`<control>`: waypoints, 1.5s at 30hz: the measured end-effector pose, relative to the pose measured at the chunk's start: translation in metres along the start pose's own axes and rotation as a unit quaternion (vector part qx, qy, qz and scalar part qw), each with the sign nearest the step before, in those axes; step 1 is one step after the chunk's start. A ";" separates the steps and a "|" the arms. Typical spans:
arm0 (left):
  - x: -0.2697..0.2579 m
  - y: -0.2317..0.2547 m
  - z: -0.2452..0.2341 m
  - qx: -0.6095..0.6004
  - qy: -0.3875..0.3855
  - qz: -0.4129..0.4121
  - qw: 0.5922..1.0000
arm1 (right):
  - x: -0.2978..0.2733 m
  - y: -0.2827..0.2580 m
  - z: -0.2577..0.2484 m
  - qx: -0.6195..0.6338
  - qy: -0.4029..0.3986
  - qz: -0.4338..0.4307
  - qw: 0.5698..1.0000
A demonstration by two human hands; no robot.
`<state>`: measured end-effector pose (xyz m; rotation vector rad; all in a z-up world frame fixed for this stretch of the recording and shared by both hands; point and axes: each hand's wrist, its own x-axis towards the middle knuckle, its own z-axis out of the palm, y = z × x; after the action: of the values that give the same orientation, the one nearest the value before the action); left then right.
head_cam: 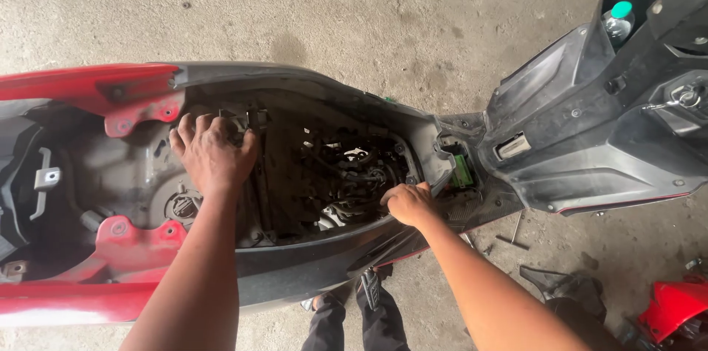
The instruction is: The person removes the scooter seat, then reaches into the under-seat compartment to adjust internal components and wiring. They briefly check the dashboard area before returning to the compartment to continue working with a T-handle tool on the internal parts.
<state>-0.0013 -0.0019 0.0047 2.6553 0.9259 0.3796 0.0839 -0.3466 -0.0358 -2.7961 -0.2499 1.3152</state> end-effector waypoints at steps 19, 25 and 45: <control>0.003 -0.009 0.008 0.018 0.013 0.026 0.999 | 0.049 0.007 -0.015 -0.064 -0.112 -0.071 0.989; 0.006 -0.004 0.004 -0.018 0.006 0.011 1.000 | 0.175 0.056 0.049 0.142 0.157 -0.188 0.959; 0.017 0.004 0.014 0.031 0.013 -0.011 0.999 | 0.156 0.032 0.040 0.115 0.100 0.088 0.984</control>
<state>0.0188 0.0031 -0.0046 2.6999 0.9886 0.3890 0.1553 -0.3536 -0.1834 -2.7713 0.1505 1.0027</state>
